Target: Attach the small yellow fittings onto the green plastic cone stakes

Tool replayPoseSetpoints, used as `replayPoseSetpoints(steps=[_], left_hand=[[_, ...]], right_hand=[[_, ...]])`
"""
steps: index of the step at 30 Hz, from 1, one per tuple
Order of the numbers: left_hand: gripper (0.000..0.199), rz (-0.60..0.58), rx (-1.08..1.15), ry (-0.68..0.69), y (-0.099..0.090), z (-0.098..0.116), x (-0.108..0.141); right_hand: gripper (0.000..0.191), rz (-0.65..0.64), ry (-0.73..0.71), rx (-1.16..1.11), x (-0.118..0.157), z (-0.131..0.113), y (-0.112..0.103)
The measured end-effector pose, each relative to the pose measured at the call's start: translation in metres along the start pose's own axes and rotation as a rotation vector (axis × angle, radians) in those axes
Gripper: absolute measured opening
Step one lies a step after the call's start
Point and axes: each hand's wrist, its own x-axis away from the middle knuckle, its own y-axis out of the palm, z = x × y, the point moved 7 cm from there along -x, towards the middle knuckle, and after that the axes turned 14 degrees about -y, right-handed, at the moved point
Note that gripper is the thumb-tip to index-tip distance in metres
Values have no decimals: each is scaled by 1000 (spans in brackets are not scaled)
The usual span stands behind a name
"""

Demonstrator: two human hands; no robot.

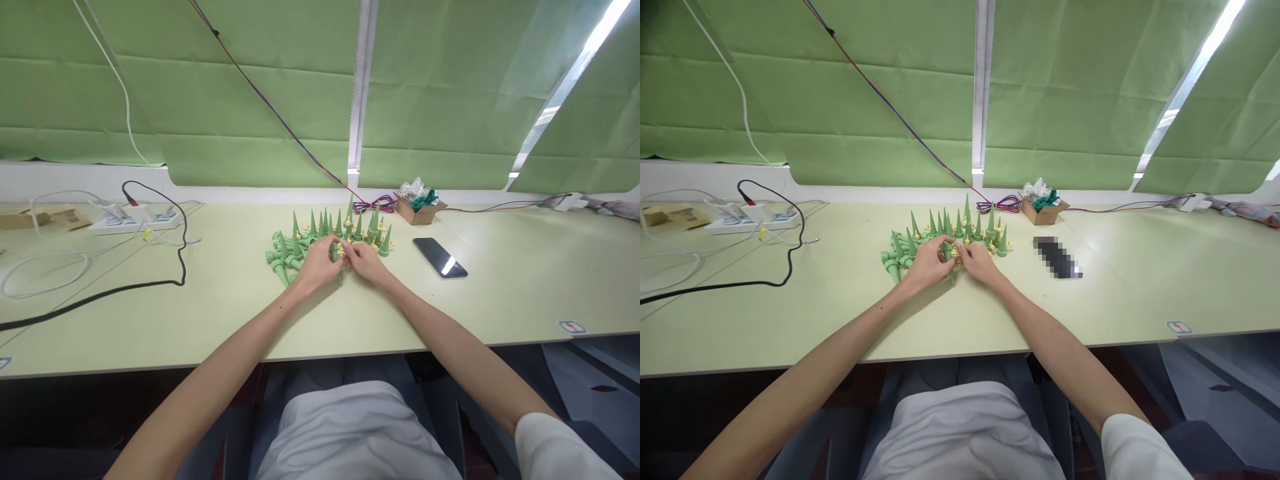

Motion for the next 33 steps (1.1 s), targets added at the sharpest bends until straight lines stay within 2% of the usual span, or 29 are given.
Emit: replayPoseSetpoints(steps=[5, 11, 19, 26, 33], left_hand=[[30, 61, -1, -27, -5, -4, -2], [31, 59, -14, -32, -3, -5, -2], [29, 39, -5, -12, -3, -2, -1], [29, 6, 17, -8, -2, 0, 0], [29, 12, 27, 12, -2, 2, 1]], right_hand=[[25, 84, -59, -145, 0, -2, -2], [17, 66, -64, -209, 1, 0, 0], [24, 44, -69, -92, 0, -3, -3], [38, 35, -78, 13, 0, -4, -5], [45, 25, -67, 28, -1, -5, -4]])
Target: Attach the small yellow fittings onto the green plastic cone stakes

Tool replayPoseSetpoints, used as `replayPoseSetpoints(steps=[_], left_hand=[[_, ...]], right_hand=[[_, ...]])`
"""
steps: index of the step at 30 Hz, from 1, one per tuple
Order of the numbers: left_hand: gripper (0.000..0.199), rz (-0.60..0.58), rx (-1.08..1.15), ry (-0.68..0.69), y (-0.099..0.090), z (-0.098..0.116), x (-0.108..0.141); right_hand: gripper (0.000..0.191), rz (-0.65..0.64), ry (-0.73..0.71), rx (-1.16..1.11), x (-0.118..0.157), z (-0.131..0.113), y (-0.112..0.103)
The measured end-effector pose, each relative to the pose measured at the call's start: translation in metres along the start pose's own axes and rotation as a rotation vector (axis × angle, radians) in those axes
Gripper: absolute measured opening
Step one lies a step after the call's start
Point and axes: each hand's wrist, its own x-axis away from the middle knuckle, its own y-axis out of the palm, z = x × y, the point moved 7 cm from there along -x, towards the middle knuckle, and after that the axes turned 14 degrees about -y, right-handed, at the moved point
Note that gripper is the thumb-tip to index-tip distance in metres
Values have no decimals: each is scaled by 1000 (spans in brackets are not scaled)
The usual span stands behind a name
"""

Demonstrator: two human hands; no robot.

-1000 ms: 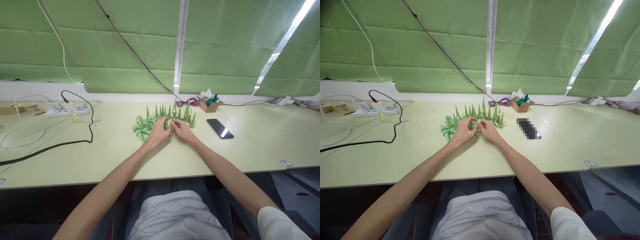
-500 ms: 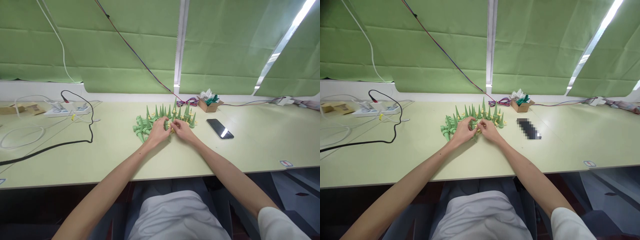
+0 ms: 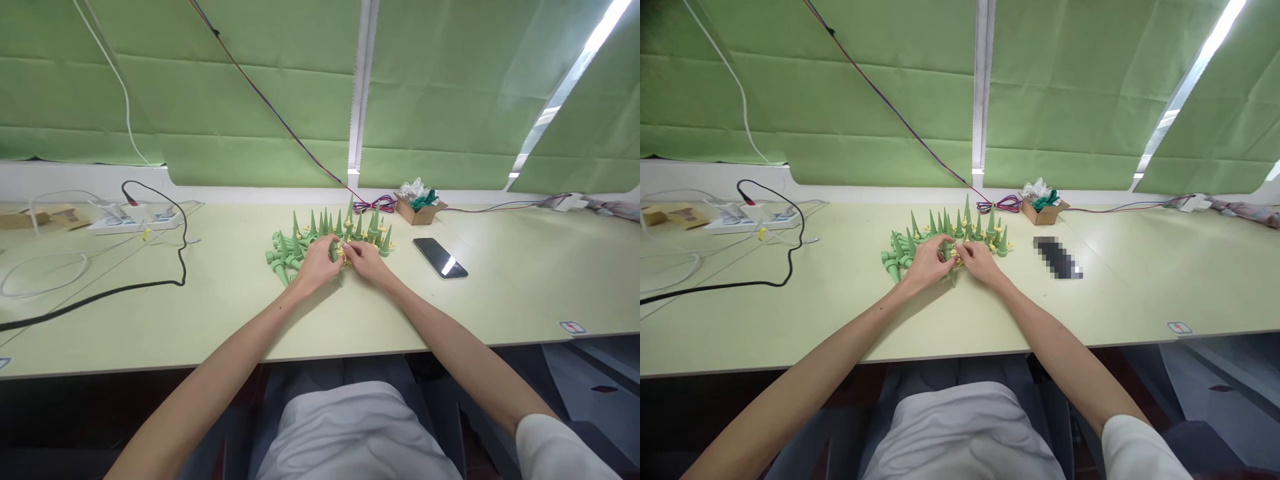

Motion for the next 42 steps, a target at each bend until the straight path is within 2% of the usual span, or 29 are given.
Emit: replayPoseSetpoints(steps=[3, 7, 12, 19, 33, 42], left_hand=[[30, 9, 1, -16, -2, -1, -2], [30, 41, -3, -52, -8, -4, -4], [31, 47, -15, -51, -8, -5, -4], [31, 24, -15, -46, -5, -4, -3], [30, -10, -19, -14, -1, -2, -1], [31, -23, -12, -6, 0, 0, -1]], right_hand=[[43, 30, 2, -32, 0, 0, -2], [28, 88, -19, -181, 0, 1, -4], [23, 59, -13, -254, 1, 2, 0], [19, 44, -34, -223, 2, 2, 0], [33, -19, -57, -9, 1, -4, -4], [40, -38, -42, 0, 1, 0, -1]])
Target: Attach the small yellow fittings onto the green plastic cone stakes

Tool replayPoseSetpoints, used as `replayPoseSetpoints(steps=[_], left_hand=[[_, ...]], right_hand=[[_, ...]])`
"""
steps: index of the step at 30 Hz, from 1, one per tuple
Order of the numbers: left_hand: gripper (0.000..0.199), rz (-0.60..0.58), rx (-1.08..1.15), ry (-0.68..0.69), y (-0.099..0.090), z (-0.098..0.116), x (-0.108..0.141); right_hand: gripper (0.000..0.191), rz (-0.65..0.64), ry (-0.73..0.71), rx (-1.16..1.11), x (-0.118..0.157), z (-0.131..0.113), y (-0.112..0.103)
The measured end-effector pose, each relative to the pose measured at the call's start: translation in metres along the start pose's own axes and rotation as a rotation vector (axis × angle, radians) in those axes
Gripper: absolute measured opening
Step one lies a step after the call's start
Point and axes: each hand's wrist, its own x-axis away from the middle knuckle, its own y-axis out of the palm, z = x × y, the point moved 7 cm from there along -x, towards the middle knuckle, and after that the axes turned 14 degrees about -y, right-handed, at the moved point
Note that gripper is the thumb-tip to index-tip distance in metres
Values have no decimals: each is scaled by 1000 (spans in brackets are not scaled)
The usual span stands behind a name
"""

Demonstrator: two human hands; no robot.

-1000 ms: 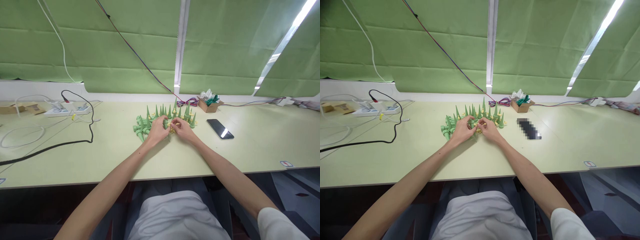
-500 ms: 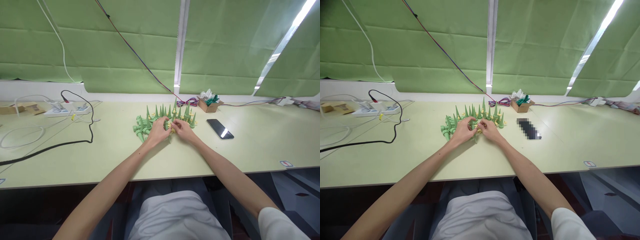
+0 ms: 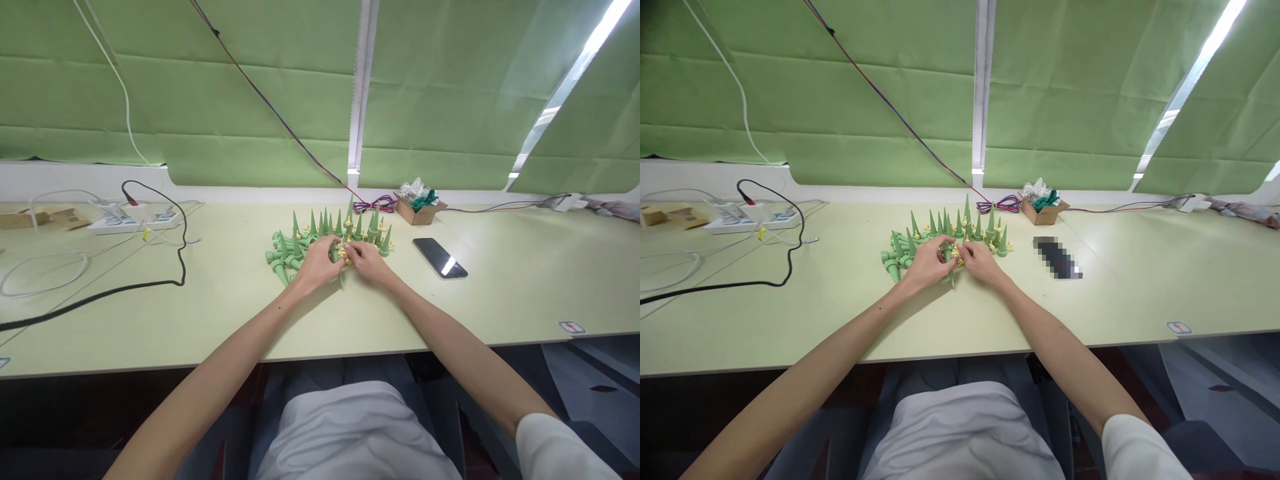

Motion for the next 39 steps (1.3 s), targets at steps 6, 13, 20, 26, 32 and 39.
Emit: replayPoseSetpoints(steps=[6, 13, 20, 26, 32, 39], left_hand=[[30, 5, 45, -43, -2, -1, -1], [28, -18, 143, -144, -4, -6, -5], [28, -48, 171, -125, -3, -4, -3], [28, -25, 100, -39, -3, 2, 0], [28, 12, 17, 59, -1, 6, 2], [28, 5, 46, 45, -1, 5, 1]], right_hand=[[42, 39, 29, 13, -1, 0, -2], [43, 42, 15, 21, 0, -6, -1], [45, 15, 9, 43, 0, -5, 0], [47, -7, 23, 51, 0, 1, 3], [49, -14, 50, 10, 1, 11, 7], [48, -16, 92, -63, 0, 12, 8]])
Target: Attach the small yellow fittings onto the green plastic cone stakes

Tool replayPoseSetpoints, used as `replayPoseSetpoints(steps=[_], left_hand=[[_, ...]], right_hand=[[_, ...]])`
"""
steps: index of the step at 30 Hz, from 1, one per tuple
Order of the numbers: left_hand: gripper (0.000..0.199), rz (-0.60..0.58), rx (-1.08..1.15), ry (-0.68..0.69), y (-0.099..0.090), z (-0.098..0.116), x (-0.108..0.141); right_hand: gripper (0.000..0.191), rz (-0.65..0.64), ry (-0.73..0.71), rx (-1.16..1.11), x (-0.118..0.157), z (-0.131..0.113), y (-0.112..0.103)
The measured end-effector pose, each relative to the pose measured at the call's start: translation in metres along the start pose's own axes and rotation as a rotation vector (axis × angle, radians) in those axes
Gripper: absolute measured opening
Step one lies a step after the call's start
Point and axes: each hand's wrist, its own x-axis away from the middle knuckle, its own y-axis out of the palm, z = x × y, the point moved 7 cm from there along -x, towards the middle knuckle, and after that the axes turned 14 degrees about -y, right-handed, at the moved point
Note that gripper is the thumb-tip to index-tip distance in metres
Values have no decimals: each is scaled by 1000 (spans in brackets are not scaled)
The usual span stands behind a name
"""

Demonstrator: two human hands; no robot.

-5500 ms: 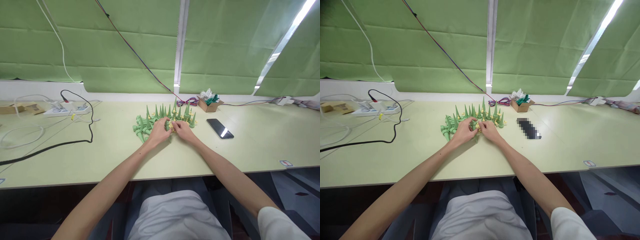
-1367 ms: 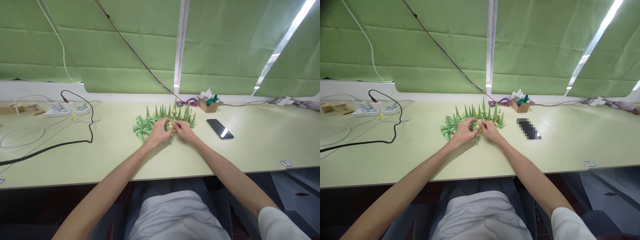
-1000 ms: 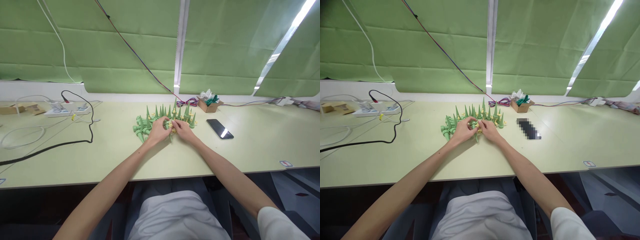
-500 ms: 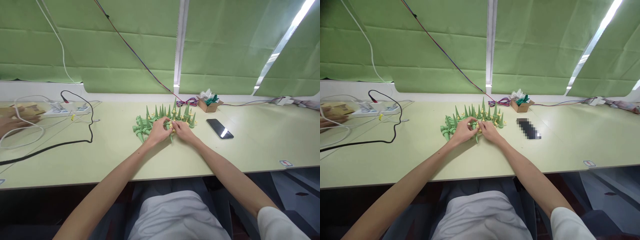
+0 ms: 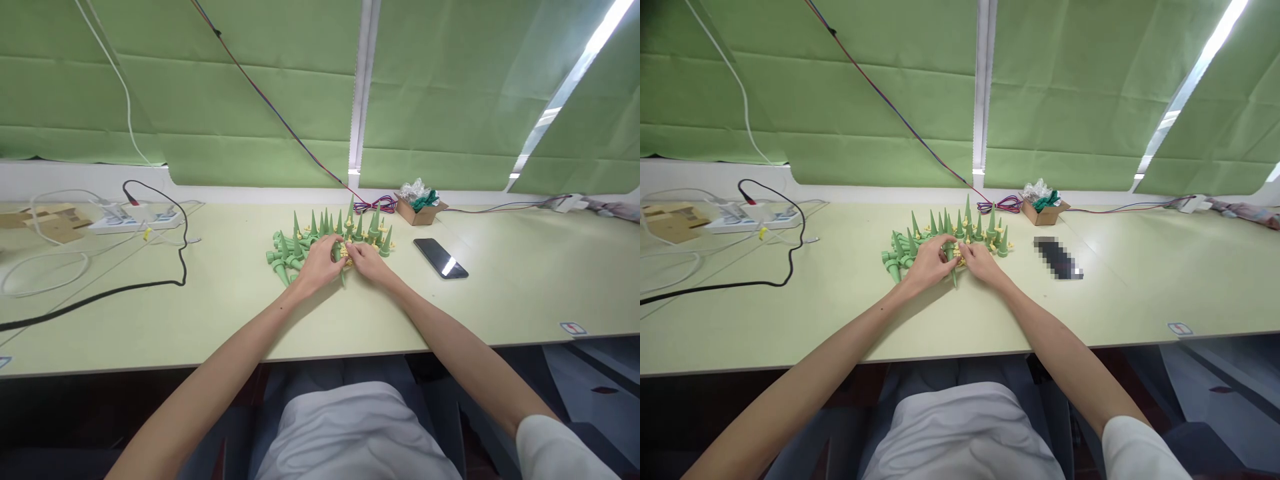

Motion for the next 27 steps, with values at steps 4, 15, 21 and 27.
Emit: replayPoseSetpoints(steps=[4, 15, 21, 27], left_hand=[[28, -48, 127, -132, -1, -7, -3], [31, -176, 263, -303, 1, -13, -2], [26, -65, 110, -143, -1, -8, -3], [29, -53, 66, -81, -1, -6, -4]], right_hand=[[48, 42, 9, 27, 1, -6, -4], [45, 19, -68, 98, 1, -17, -4], [46, -24, -40, 124, 2, -11, -2], [47, -29, -31, 97, 2, -9, -1]])
